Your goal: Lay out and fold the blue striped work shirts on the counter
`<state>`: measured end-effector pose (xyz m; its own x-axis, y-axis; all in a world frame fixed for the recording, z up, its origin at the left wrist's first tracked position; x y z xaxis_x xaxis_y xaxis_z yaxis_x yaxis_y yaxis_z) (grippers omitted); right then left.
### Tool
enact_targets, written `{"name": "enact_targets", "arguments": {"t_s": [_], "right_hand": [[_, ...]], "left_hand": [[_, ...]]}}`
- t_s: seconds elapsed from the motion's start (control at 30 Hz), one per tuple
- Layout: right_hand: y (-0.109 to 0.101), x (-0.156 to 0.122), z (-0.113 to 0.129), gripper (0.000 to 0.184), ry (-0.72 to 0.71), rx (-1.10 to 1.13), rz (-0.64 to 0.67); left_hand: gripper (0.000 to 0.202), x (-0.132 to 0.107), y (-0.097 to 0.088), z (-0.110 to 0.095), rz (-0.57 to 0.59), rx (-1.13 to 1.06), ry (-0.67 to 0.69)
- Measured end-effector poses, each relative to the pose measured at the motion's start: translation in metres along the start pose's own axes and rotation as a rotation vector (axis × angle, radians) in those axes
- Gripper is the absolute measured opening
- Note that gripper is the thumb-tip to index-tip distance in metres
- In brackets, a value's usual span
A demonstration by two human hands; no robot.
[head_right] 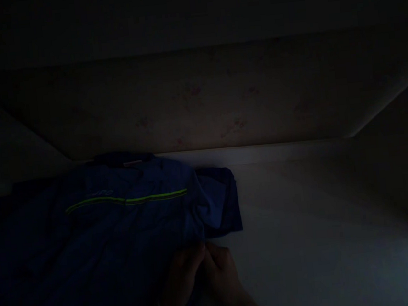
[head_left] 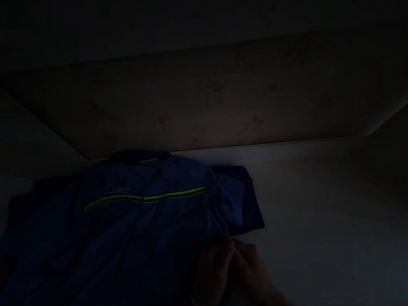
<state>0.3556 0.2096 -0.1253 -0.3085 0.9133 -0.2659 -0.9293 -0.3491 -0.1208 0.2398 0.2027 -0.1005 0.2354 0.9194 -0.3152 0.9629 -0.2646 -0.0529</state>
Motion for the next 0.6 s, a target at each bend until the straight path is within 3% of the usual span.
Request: {"name": "enact_targets", "arguments": {"t_s": [0.6], "right_hand": [[0.0, -0.0004, -0.0006, 0.054, -0.025, 0.012, 0.007]], "left_hand": [[0.051, -0.0006, 0.0009, 0.0003, 0.009, -0.022, -0.007]]}}
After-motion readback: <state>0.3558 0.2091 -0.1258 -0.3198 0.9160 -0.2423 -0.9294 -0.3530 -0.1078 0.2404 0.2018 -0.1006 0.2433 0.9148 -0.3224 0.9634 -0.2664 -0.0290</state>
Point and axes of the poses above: each hand's wrist, its own x-axis towards the middle knuckle, its own y-axis out of the palm, z = x × y, the point moved 1 cm from there along x, towards the middle knuckle, and after that the axes turned 9 degrees about z, right-handed, at the moved point
